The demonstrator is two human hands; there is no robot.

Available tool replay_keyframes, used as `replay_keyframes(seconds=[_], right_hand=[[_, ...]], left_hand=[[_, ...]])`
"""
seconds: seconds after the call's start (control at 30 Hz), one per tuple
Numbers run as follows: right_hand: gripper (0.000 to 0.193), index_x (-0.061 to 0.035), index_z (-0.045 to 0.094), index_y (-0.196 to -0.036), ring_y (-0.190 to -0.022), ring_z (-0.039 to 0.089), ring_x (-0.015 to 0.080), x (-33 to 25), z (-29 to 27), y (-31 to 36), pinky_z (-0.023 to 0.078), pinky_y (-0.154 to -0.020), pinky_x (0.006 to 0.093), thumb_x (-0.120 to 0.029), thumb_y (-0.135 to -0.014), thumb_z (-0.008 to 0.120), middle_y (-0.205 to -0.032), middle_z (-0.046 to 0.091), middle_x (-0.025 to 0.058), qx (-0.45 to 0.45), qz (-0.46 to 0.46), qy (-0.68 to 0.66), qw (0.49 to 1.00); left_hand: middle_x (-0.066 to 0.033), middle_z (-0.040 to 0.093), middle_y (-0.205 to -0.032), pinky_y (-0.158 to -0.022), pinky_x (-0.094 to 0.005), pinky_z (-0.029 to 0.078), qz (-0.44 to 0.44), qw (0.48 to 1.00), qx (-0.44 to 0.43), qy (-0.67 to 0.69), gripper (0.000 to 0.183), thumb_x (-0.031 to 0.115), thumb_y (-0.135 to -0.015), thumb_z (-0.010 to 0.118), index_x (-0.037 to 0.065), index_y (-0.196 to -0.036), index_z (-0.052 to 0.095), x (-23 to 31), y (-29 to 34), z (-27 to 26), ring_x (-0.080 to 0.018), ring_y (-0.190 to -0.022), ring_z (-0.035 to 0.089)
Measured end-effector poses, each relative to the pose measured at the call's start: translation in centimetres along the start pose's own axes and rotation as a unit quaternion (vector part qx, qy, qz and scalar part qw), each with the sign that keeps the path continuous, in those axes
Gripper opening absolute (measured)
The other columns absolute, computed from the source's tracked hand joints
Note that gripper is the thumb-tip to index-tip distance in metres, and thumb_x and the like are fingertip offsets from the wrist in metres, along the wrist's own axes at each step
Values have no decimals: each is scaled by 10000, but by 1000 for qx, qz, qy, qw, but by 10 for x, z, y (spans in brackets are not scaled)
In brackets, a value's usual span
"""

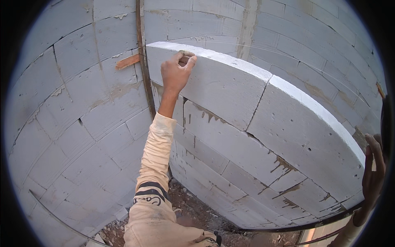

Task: The person aligns a metal rod against a partially built white block wall, then scoops mortar from a bucket with a trowel and applies it to a block. The block is placed on the wall and tapped with a hammer to set it in place. The person repeats the process by applying mortar to the wall and preparing another block.

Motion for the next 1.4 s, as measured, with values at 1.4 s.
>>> replay_keyframes(seconds=[1.4], right_hand=[[369, -45, 778, -1078, -812, 655, 208, -524, 325, -570, 532, -754, 339, -91, -823, 516, -947, 752, 100, -185, -41, -597, 779]], left_hand=[[-131, 673, -1110, -676, -442, 571, 362, 824, -131, -416, 159, 136, -907, 572, 54, -1018, 650, -253, -222, -127, -307, -939, 697]])
Point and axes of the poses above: each hand's wrist, its own y-axis away from the middle knuckle, its own z-axis out of the palm, x = y × z, the point moved 1 cm from there along -y, towards the middle knuckle
